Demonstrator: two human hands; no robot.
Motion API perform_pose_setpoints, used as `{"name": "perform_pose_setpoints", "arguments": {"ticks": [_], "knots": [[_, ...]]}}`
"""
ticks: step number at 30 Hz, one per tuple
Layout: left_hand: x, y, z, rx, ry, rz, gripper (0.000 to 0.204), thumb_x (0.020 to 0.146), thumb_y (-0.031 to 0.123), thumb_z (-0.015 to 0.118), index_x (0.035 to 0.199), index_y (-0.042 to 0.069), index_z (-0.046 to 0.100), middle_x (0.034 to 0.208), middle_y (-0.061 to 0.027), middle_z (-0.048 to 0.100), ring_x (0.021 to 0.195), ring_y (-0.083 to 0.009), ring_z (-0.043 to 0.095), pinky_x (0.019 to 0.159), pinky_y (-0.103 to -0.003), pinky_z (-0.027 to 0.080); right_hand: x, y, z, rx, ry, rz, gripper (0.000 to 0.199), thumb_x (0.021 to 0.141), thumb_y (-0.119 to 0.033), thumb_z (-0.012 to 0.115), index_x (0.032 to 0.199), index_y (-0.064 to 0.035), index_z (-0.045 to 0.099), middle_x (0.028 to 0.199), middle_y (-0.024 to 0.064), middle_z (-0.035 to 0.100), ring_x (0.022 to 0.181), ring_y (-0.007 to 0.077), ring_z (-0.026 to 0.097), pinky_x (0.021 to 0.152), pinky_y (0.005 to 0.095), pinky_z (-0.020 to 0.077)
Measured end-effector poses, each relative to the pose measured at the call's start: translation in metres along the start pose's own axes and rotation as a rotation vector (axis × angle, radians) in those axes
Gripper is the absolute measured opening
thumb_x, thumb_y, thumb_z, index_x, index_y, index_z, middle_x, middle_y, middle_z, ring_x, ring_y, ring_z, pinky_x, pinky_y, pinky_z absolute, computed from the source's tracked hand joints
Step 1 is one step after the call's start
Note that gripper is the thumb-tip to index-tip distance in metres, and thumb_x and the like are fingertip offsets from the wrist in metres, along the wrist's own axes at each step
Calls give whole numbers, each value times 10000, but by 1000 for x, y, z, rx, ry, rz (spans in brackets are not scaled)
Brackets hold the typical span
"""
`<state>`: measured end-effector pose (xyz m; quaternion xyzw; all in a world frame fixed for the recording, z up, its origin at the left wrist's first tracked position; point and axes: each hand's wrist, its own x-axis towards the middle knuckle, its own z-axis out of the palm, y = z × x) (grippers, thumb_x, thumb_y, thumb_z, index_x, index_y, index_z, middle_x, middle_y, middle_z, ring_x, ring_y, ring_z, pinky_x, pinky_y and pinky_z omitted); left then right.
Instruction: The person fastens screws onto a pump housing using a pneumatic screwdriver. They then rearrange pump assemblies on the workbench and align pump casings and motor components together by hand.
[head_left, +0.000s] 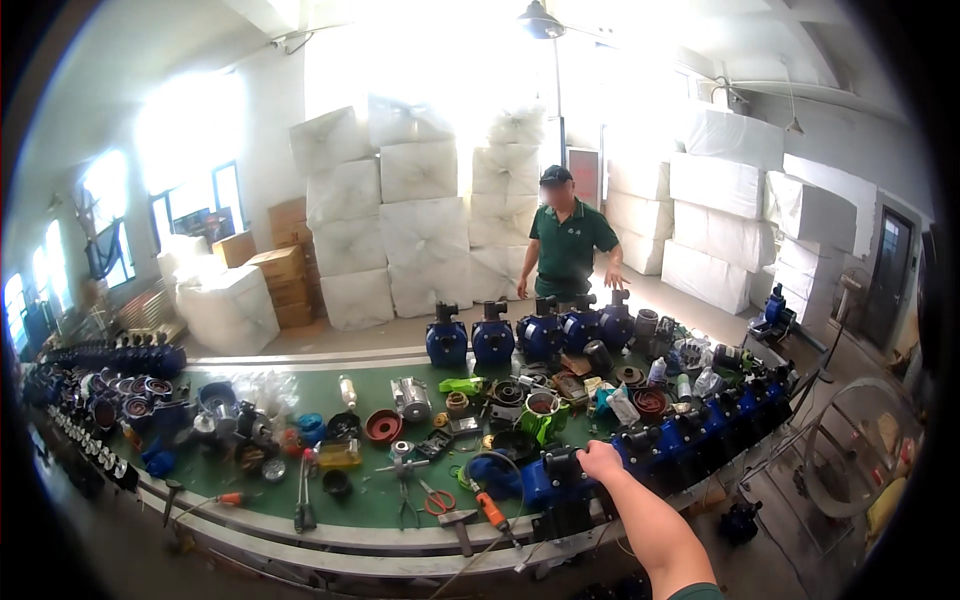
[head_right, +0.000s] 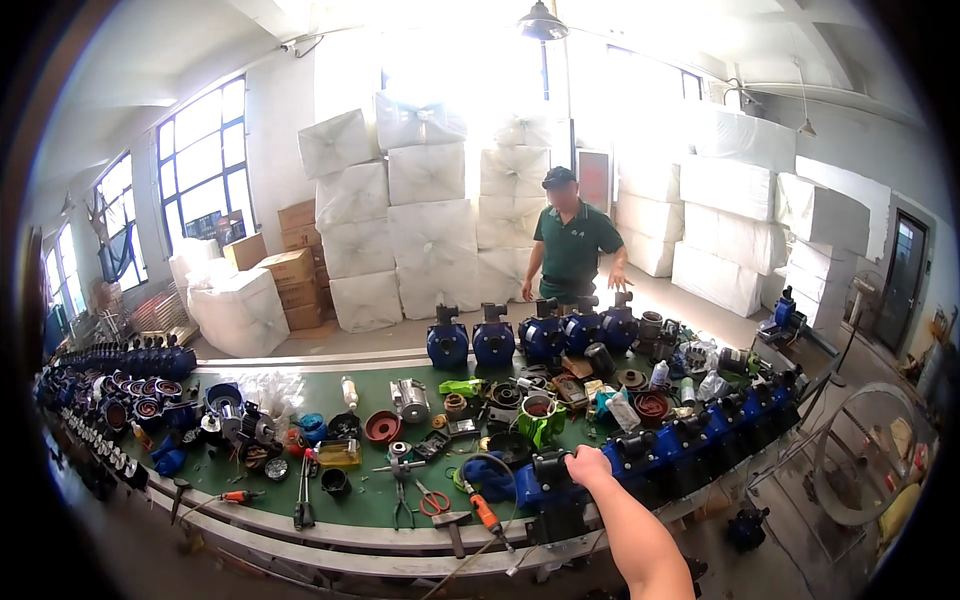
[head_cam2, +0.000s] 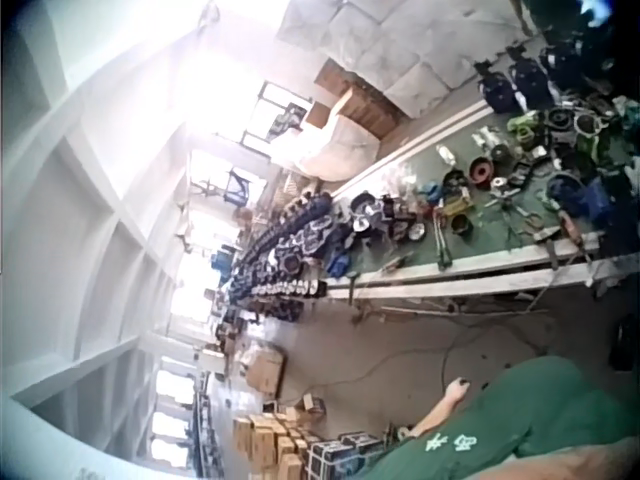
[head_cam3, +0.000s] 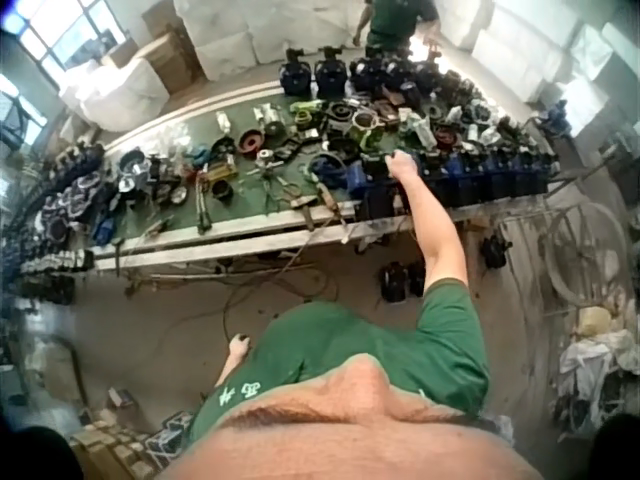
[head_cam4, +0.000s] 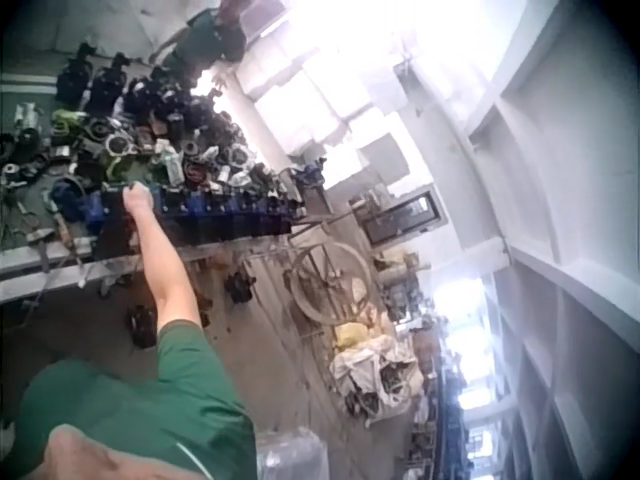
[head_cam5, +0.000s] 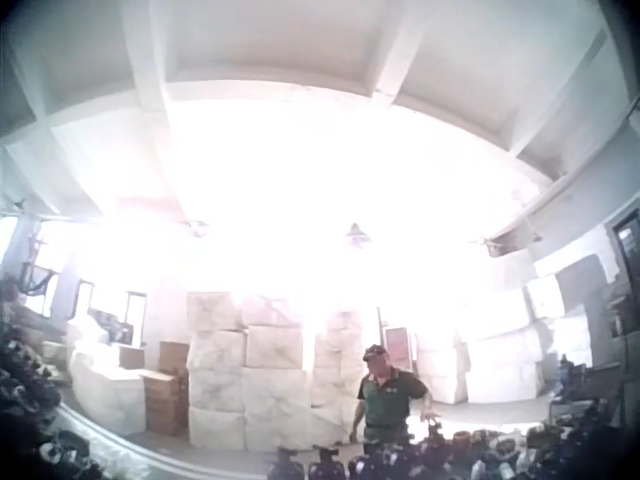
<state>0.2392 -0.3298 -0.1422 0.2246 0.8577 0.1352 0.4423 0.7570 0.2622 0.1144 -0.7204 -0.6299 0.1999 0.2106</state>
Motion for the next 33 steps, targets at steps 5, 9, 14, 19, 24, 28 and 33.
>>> {"name": "perform_pose_setpoints", "arguments": {"ticks": [5,9,14,19,24,28,33], "knots": [[-29,-31,11,205,-10,112,426,929,286,612,1247,4,635,1244,-206,649,1154,-340,614,981,-423,485,7,-2,14,-135,-98,42,510,884,-443,512,1145,-30,660,1162,234,675,1119,376,635,976,449,492],[-24,-39,16,190,-18,74,429,929,289,613,1250,5,633,1246,-207,647,1161,-339,610,987,-425,482,-2,-7,11,-158,-85,89,534,905,-443,482,1185,-10,620,1193,259,655,1133,398,627,988,457,488],[-25,-36,20,153,11,35,434,929,293,614,1253,5,631,1250,-209,644,1170,-338,605,994,-427,478,-2,-11,10,-168,-98,96,537,904,-439,489,1194,-8,622,1189,264,657,1126,399,632,986,461,490],[-29,-20,17,110,50,15,438,929,296,615,1256,5,629,1253,-211,642,1180,-336,600,1000,-429,474,6,-3,16,-175,-113,58,529,902,-436,492,1106,13,684,1142,275,668,1111,395,639,974,467,494],[-32,8,13,45,92,4,443,928,300,616,1259,6,626,1257,-213,639,1189,-335,595,1007,-432,471,49,6,-7,-210,-450,17,503,857,-441,648,753,46,719,704,151,706,623,253,703,639,377,579],[-40,16,11,31,92,26,451,929,296,619,1269,0,616,1224,-210,651,1147,-332,611,976,-437,484,102,36,-34,223,93,86,306,825,-278,703,870,25,693,720,130,698,604,223,683,586,362,552],[56,-112,50,254,62,246,500,879,445,649,1207,69,684,1221,-190,671,1174,-337,614,1018,-427,464,70,34,-26,227,-82,200,358,864,-303,653,832,52,694,741,155,719,589,241,690,588,374,564]]}}
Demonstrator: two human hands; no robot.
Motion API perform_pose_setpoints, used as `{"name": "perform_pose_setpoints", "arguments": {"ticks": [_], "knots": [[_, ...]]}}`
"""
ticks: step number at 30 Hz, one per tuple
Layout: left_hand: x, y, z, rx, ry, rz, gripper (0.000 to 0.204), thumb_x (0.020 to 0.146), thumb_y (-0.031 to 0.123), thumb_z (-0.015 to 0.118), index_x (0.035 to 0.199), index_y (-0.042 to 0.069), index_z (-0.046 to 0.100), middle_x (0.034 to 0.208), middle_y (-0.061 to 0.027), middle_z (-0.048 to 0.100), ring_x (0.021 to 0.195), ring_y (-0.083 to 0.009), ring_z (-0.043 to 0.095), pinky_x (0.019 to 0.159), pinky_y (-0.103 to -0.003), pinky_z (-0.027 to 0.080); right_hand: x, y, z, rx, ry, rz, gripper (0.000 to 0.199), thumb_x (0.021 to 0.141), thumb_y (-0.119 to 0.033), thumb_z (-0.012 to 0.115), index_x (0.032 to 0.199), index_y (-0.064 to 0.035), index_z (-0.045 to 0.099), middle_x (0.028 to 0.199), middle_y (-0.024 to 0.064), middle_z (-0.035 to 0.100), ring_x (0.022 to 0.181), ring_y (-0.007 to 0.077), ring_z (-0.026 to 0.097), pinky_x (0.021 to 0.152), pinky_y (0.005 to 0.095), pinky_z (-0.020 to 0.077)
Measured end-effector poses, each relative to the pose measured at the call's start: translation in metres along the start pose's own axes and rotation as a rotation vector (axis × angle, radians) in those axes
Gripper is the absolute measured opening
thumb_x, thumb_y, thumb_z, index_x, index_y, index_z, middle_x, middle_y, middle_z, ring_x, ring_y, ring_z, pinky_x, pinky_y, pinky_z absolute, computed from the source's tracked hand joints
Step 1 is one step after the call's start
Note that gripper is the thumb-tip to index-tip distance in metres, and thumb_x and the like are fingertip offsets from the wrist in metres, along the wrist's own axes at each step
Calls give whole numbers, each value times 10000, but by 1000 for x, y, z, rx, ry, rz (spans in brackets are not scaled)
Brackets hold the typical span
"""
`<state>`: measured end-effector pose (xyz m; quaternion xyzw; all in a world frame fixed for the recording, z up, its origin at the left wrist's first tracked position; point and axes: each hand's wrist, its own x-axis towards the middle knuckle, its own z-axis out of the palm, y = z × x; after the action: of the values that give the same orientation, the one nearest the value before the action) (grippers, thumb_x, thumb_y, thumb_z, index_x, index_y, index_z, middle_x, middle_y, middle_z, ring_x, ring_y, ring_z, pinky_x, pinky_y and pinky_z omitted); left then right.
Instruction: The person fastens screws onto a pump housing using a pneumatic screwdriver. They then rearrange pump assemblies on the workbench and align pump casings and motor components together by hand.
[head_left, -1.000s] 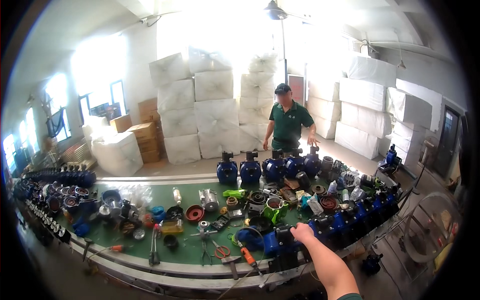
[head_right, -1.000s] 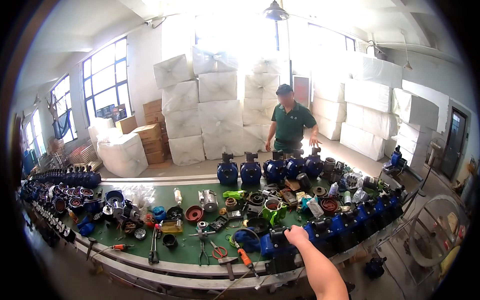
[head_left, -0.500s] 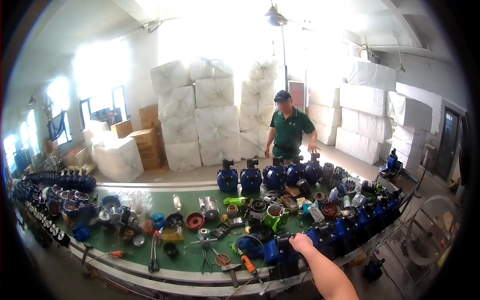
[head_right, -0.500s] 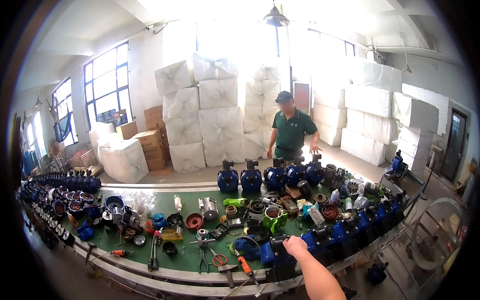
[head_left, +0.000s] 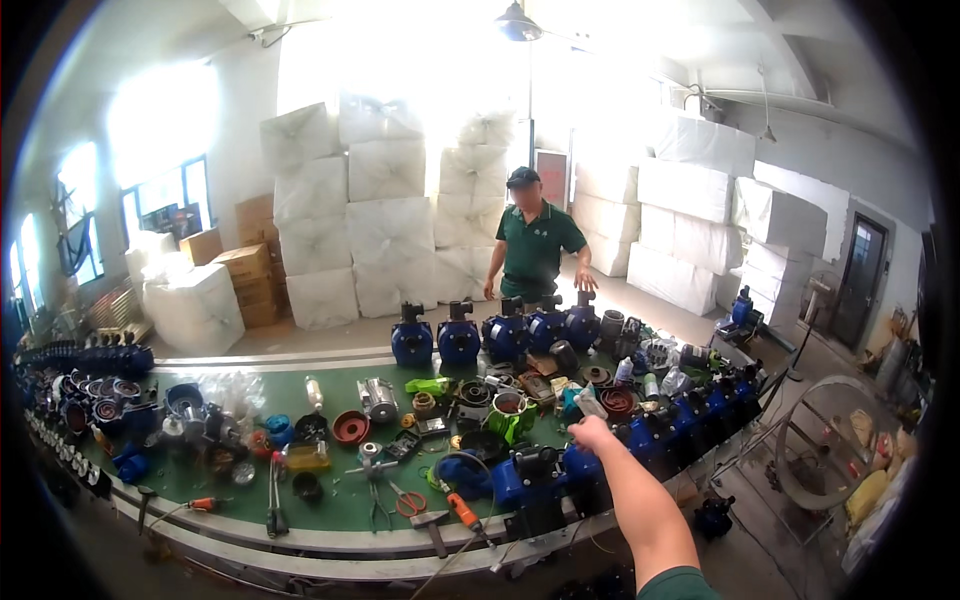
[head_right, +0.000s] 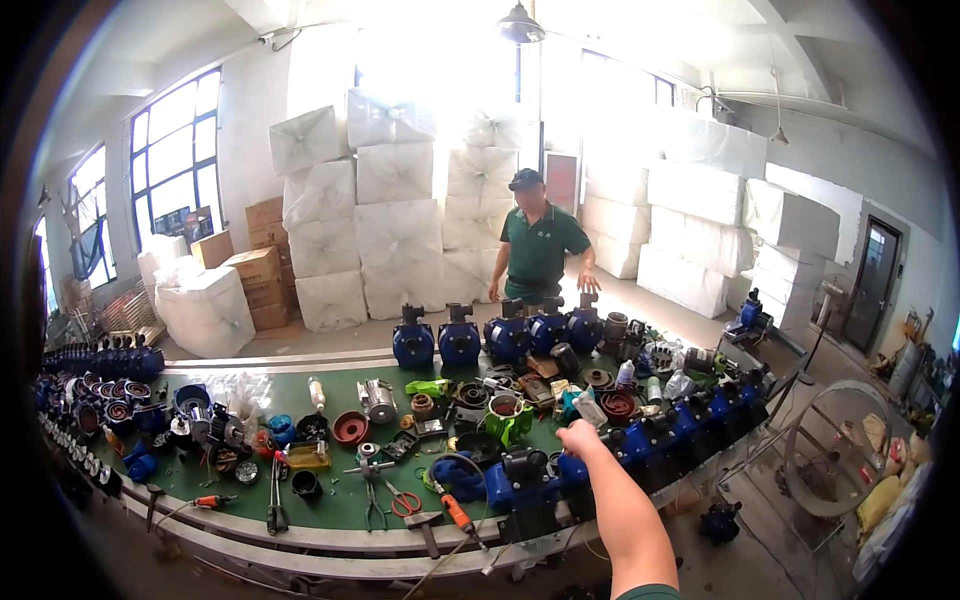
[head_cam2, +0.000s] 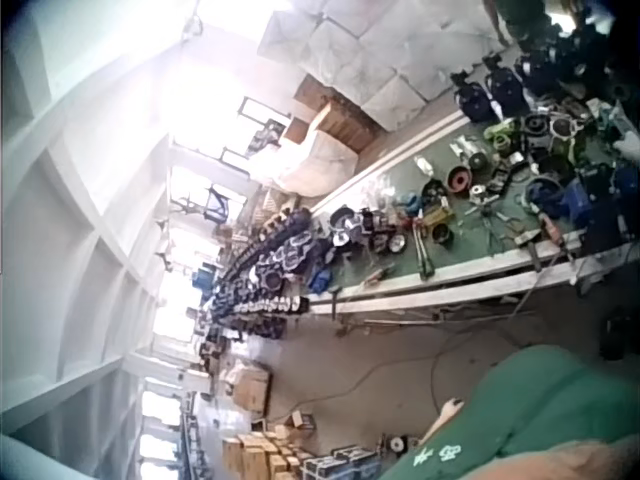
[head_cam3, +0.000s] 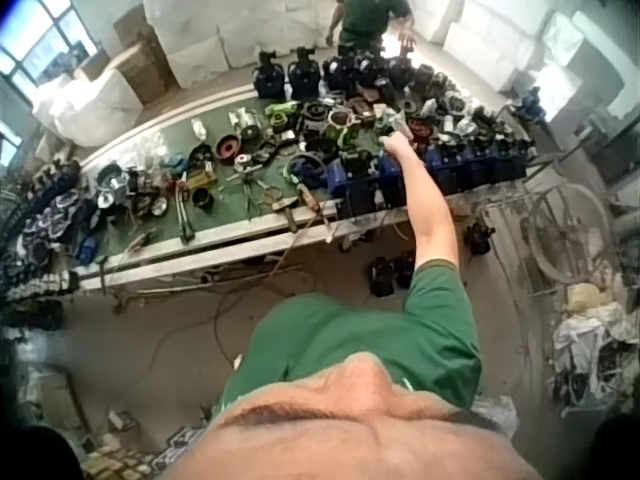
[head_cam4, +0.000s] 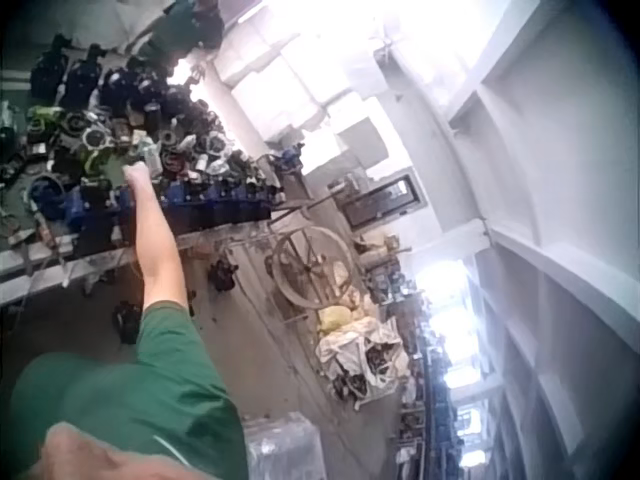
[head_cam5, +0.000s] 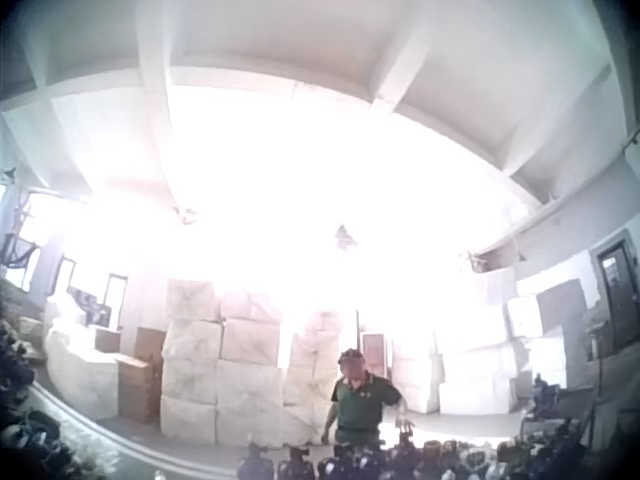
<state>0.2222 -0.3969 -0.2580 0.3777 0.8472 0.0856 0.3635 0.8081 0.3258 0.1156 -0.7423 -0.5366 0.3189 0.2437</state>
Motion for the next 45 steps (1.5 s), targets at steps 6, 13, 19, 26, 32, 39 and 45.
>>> {"name": "perform_pose_setpoints", "arguments": {"ticks": [6,13,19,26,32,39,45], "knots": [[1,8,-6,-58,-39,-60,499,880,443,649,1205,67,684,1220,-189,671,1173,-337,614,1015,-426,466,-35,-25,24,-86,-272,106,314,821,-243,719,797,66,670,706,127,694,522,205,653,490,324,536],[17,37,-16,-47,-91,-60,497,880,441,650,1204,66,684,1219,-188,672,1172,-337,614,1011,-424,468,4,-26,48,-417,-311,-16,302,720,-322,761,789,-29,747,670,99,697,591,199,679,594,344,571],[41,61,-25,-18,-110,-36,495,881,439,650,1202,64,684,1218,-187,672,1172,-337,614,1008,-423,470,-15,-27,43,-470,-252,-94,382,696,-349,724,836,6,753,831,147,744,726,271,718,706,344,581],[48,67,-22,-45,-99,-32,493,881,436,650,1201,62,684,1217,-186,672,1171,-337,614,1005,-422,472,-60,-36,43,-401,-156,3,495,858,-443,602,1114,-36,718,1150,174,708,1076,335,677,918,420,535],[49,72,-25,-49,-94,-29,491,881,434,651,1199,61,683,1216,-186,673,1170,-337,614,1002,-420,474,-68,-6,56,-335,69,-172,481,861,-430,569,1055,-15,717,1078,248,696,1021,401,673,915,468,531],[19,51,-22,-55,-91,-63,489,882,432,651,1198,59,683,1215,-185,673,1169,-337,614,998,-419,476,-60,-2,75,-204,145,-116,414,848,-389,590,972,-21,732,1049,251,695,1038,414,656,925,472,522],[-12,-4,-5,-24,-85,-17,488,882,430,651,1196,58,683,1214,-184,673,1168,-337,614,995,-418,478,-75,22,61,-195,344,-416,280,861,-251,626,1055,-65,704,958,219,710,935,393,681,830,482,545]]}}
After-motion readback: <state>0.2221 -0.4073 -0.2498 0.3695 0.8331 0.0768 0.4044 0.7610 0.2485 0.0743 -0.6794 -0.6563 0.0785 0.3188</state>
